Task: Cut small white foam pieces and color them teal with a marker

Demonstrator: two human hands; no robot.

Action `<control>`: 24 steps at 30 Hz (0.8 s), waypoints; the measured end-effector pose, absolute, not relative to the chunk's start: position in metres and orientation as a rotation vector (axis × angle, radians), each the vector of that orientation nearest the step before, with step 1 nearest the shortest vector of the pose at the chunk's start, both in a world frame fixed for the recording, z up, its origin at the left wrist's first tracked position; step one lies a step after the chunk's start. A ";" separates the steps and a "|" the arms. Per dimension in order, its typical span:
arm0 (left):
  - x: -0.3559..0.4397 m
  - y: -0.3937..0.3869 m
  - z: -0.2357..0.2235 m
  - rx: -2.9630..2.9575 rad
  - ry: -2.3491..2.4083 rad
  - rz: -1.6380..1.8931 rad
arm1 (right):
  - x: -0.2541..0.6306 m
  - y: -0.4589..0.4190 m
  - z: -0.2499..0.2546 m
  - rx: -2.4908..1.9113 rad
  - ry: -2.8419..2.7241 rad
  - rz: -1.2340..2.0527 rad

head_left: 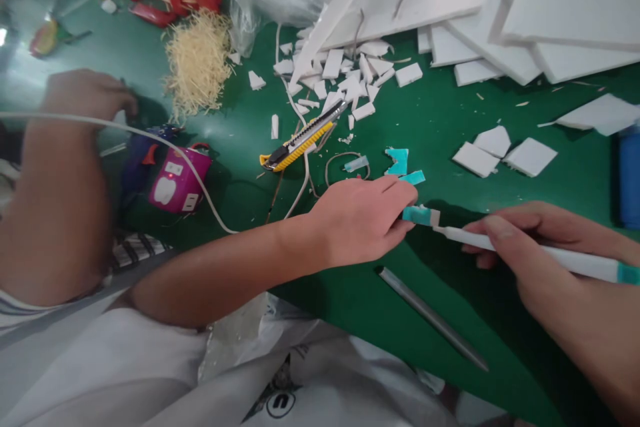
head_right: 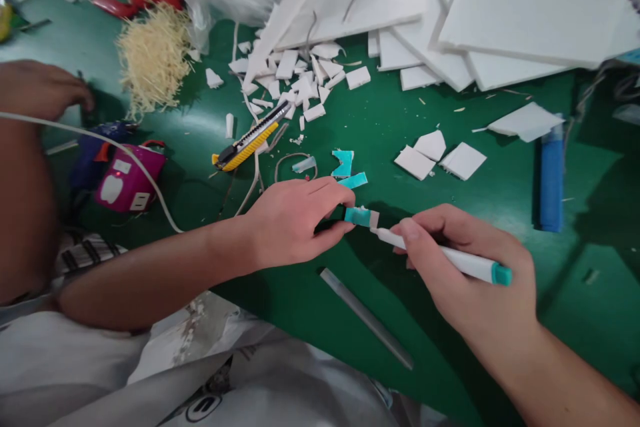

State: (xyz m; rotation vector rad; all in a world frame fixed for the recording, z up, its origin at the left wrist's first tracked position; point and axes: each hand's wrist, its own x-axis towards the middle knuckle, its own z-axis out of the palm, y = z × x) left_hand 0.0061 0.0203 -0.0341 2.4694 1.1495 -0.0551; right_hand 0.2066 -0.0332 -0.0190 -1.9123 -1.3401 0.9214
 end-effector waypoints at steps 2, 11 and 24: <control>0.006 0.020 -0.034 2.475 1.151 -0.048 | 0.206 -0.032 -0.019 -1.907 -1.311 0.901; 0.007 0.020 -0.035 2.486 1.146 -0.056 | 0.204 -0.030 -0.018 -1.928 -1.250 0.920; 0.006 0.020 -0.034 2.469 1.148 -0.052 | 0.206 -0.031 -0.019 -1.955 -1.292 0.954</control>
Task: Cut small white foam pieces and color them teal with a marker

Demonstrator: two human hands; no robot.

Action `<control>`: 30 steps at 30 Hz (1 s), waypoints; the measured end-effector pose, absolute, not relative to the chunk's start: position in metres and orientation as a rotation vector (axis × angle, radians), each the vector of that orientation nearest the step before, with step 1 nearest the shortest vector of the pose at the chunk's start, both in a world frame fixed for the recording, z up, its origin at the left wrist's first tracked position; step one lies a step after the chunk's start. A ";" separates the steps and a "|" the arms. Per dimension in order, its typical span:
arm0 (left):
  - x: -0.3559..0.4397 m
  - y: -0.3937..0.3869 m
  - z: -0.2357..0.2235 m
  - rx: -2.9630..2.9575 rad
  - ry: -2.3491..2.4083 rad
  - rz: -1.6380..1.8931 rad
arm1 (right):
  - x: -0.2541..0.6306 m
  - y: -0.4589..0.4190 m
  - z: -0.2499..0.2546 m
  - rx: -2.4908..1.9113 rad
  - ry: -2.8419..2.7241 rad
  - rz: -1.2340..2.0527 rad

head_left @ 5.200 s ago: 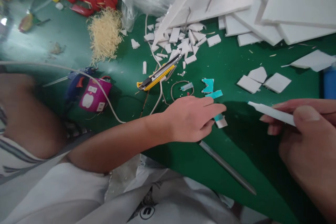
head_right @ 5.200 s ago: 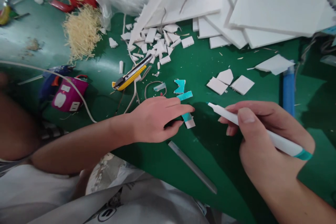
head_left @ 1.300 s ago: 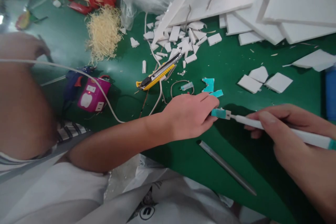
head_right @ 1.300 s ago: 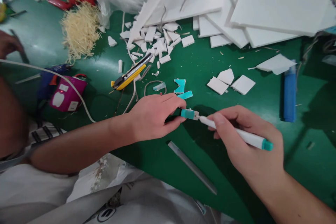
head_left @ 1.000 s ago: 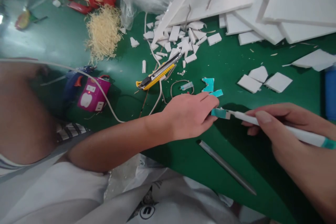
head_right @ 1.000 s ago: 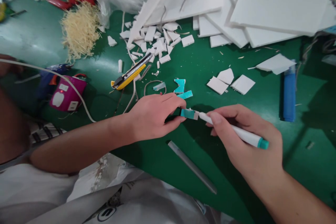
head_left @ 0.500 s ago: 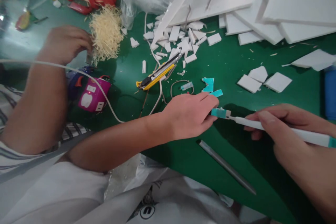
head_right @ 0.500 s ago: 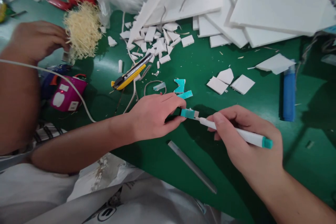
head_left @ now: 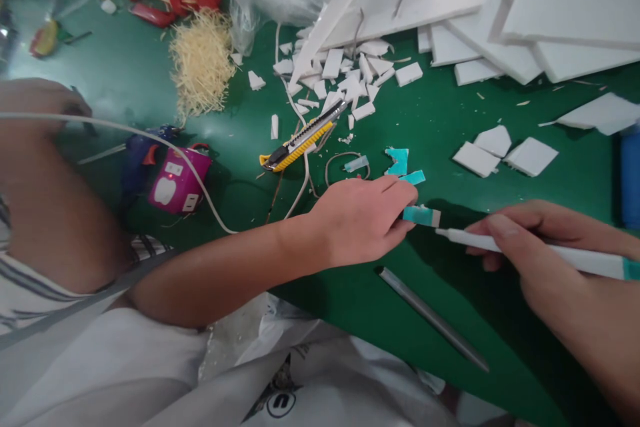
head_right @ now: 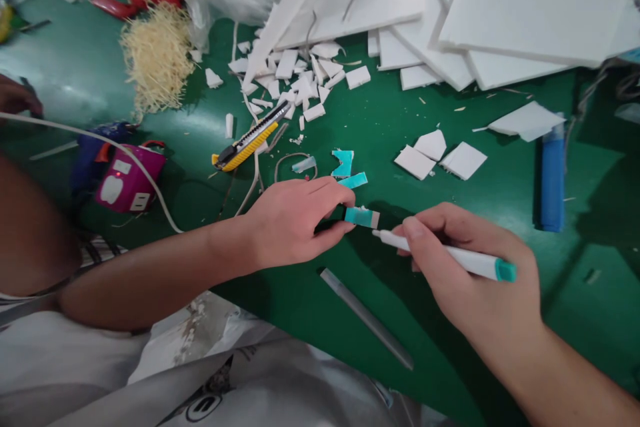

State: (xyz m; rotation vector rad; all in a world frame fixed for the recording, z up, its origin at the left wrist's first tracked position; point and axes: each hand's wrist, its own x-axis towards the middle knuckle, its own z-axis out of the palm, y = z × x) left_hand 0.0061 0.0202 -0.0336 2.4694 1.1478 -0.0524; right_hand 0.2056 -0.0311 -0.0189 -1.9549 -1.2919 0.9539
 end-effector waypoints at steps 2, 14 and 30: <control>0.006 0.021 -0.034 2.471 1.143 -0.055 | 0.206 -0.031 -0.018 -1.963 -1.309 0.934; 0.006 0.020 -0.034 2.474 1.146 -0.037 | 0.204 -0.027 -0.017 -1.925 -1.225 0.921; 0.006 0.021 -0.035 2.471 1.145 -0.035 | 0.206 -0.030 -0.014 -1.980 -1.263 0.967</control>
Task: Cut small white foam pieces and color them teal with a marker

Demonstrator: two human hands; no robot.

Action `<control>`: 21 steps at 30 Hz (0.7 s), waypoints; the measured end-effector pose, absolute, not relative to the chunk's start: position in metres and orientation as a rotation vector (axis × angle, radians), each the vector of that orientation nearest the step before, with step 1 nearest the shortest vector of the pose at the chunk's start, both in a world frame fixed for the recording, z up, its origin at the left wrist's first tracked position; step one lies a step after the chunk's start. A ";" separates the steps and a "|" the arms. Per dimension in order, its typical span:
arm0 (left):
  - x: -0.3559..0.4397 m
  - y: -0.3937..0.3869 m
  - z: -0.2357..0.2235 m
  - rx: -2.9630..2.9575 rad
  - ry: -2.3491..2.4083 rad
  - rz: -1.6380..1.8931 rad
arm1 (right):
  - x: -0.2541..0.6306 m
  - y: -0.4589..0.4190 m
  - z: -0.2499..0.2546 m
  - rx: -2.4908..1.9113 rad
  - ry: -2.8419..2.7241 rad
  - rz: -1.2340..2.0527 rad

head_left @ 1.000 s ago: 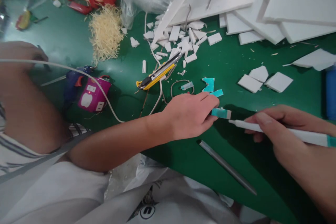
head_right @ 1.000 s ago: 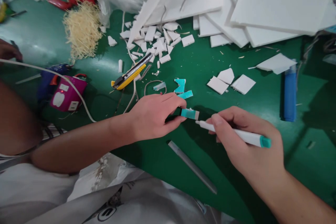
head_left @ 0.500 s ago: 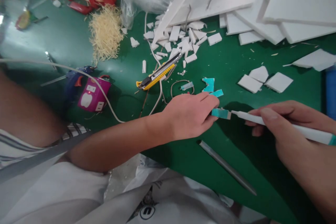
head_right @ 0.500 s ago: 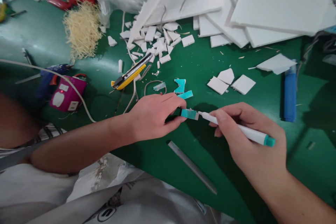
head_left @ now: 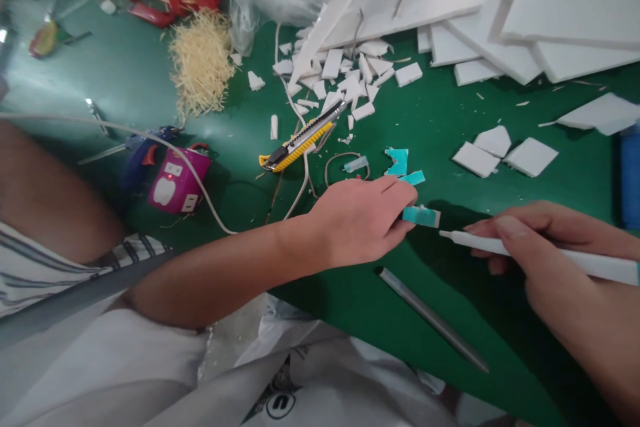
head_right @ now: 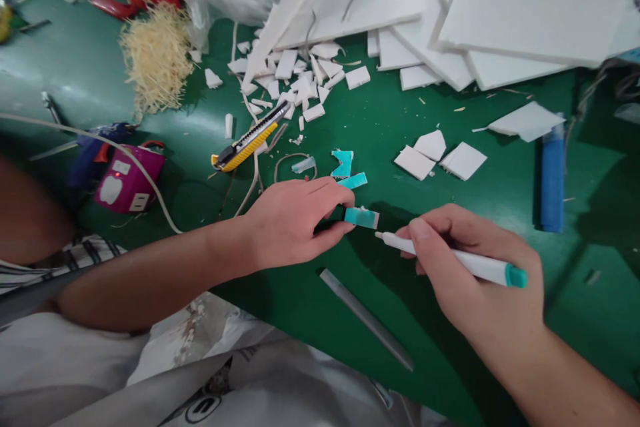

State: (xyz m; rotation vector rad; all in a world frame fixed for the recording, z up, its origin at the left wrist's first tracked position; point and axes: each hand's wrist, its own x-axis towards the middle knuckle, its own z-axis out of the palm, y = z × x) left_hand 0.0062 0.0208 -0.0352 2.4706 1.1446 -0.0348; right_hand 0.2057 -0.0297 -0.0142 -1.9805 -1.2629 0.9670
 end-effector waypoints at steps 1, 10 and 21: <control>0.006 0.021 -0.035 2.469 1.146 -0.039 | 0.206 -0.030 -0.013 -1.979 -1.262 0.952; 0.007 0.021 -0.033 2.457 1.151 -0.058 | 0.206 -0.030 -0.014 -1.987 -1.265 0.924; 0.006 0.020 -0.035 2.454 1.152 -0.022 | 0.206 -0.025 -0.017 -1.980 -1.211 0.919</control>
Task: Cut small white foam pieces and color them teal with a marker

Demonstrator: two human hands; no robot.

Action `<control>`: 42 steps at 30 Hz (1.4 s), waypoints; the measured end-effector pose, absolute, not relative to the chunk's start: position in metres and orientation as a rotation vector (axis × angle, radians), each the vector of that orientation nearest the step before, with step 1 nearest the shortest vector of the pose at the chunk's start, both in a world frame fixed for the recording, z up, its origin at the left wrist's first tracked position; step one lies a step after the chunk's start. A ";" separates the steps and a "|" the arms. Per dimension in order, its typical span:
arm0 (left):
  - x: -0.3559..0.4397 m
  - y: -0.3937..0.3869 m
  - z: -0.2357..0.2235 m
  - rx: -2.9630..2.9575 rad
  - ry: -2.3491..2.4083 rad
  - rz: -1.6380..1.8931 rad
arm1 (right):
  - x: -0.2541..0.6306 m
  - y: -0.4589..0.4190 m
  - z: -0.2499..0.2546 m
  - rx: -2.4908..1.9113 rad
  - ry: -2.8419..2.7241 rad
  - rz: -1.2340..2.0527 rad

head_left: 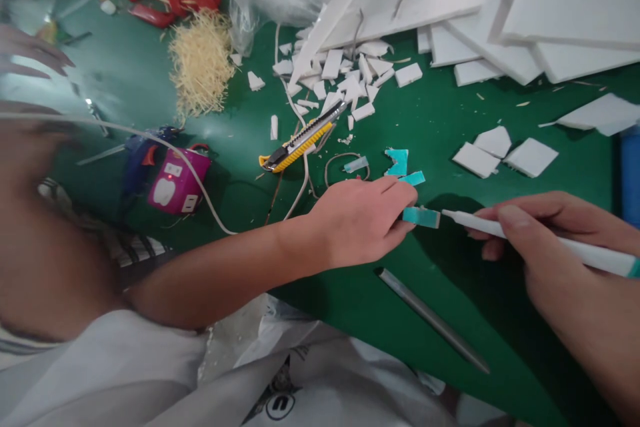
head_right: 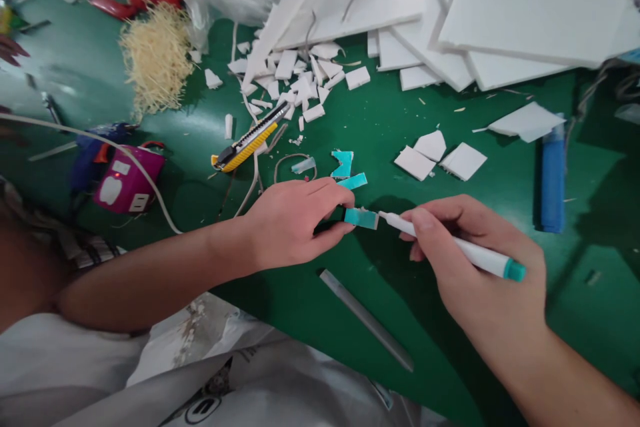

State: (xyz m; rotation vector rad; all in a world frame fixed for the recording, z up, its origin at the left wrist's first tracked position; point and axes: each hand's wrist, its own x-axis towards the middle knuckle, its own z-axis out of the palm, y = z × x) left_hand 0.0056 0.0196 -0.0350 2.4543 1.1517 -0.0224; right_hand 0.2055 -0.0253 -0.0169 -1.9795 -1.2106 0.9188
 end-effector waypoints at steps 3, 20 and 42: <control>0.006 0.020 -0.035 2.462 1.147 -0.017 | 0.206 -0.027 -0.017 -1.995 -1.214 0.949; 0.005 0.020 -0.037 2.483 1.146 0.000 | 0.206 -0.029 -0.017 -2.010 -1.246 0.911; 0.006 0.020 -0.036 2.493 1.145 -0.018 | 0.202 -0.026 -0.015 -2.022 -1.205 0.900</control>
